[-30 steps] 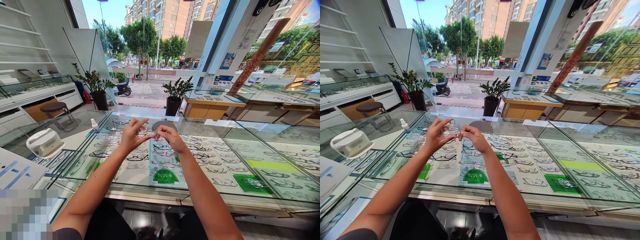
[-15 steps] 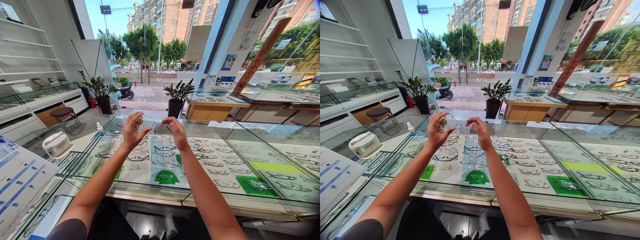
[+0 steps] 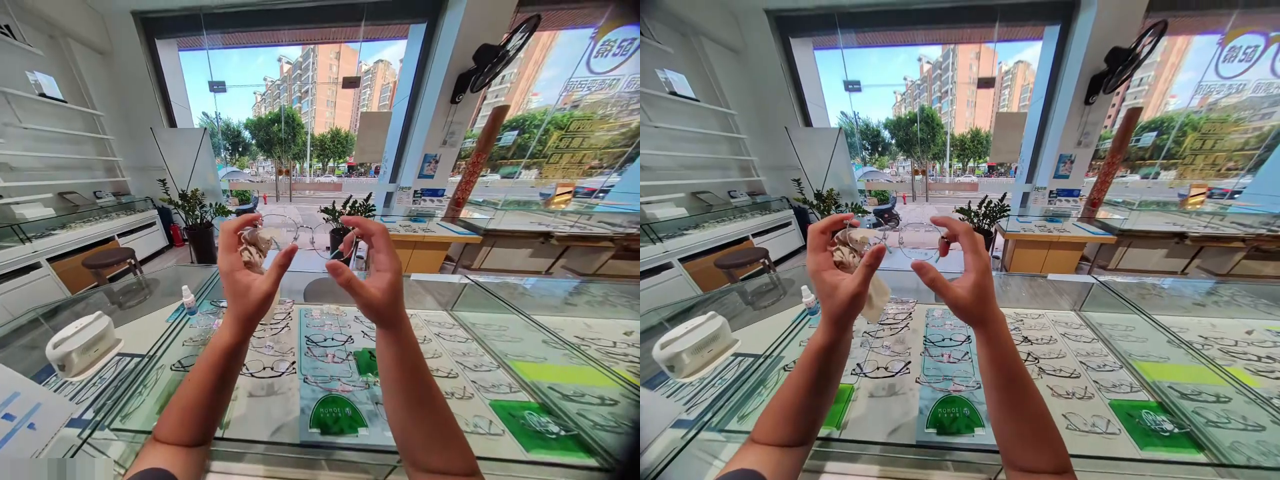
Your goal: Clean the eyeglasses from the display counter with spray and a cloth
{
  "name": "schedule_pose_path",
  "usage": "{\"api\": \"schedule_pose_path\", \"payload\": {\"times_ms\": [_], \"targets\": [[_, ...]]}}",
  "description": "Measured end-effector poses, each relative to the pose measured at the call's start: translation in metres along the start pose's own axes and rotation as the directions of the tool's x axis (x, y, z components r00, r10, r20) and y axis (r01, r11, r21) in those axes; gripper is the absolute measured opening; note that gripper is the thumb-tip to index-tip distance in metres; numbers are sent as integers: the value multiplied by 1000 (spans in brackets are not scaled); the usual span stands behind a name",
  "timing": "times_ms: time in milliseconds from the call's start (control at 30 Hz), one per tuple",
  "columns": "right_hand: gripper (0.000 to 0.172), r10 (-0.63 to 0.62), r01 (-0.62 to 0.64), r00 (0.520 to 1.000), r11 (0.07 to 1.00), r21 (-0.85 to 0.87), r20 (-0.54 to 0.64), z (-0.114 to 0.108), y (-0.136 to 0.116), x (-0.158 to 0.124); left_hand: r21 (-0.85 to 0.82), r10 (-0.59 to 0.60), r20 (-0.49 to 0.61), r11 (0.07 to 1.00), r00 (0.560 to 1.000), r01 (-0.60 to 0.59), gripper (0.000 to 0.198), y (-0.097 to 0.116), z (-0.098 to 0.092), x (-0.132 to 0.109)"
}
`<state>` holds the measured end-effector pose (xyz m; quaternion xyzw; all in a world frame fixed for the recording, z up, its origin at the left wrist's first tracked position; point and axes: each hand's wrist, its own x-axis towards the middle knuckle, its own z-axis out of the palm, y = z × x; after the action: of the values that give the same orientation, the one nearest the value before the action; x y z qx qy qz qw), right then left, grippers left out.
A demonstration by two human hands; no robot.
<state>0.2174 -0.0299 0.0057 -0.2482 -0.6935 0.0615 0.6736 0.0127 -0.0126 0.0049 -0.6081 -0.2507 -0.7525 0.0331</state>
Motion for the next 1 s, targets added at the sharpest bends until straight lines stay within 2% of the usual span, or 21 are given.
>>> {"api": "schedule_pose_path", "payload": {"times_ms": [167, 367, 567, 833, 1000], "targets": [[44, -15, 14, 1000, 998, -56, -5, 0, 7, -1, 24, -64, 53, 998, 997, 63, 58, -7, -2, 0], [42, 8, -7, 1000, 995, -98, 13, -9, 8, 4, 118, -24, 129, 993, 991, 9, 52, -7, -11, 7], [41, 9, -7, 1000, 994, -112, 17, -13, -1, 3, 188, 59, 118, 979, 991, -80, 49, 0, -14, 9], [39, 48, -50, 996, 998, -31, -78, -7, 2, 0, 210, 28, 97, 976, 995, -48, 49, -3, -10, 4], [35, 11, -27, 992, 992, -123, -127, -4, 1, 0, 220, 14, 71, 975, 997, -30, 46, -6, -6, 2]]}}
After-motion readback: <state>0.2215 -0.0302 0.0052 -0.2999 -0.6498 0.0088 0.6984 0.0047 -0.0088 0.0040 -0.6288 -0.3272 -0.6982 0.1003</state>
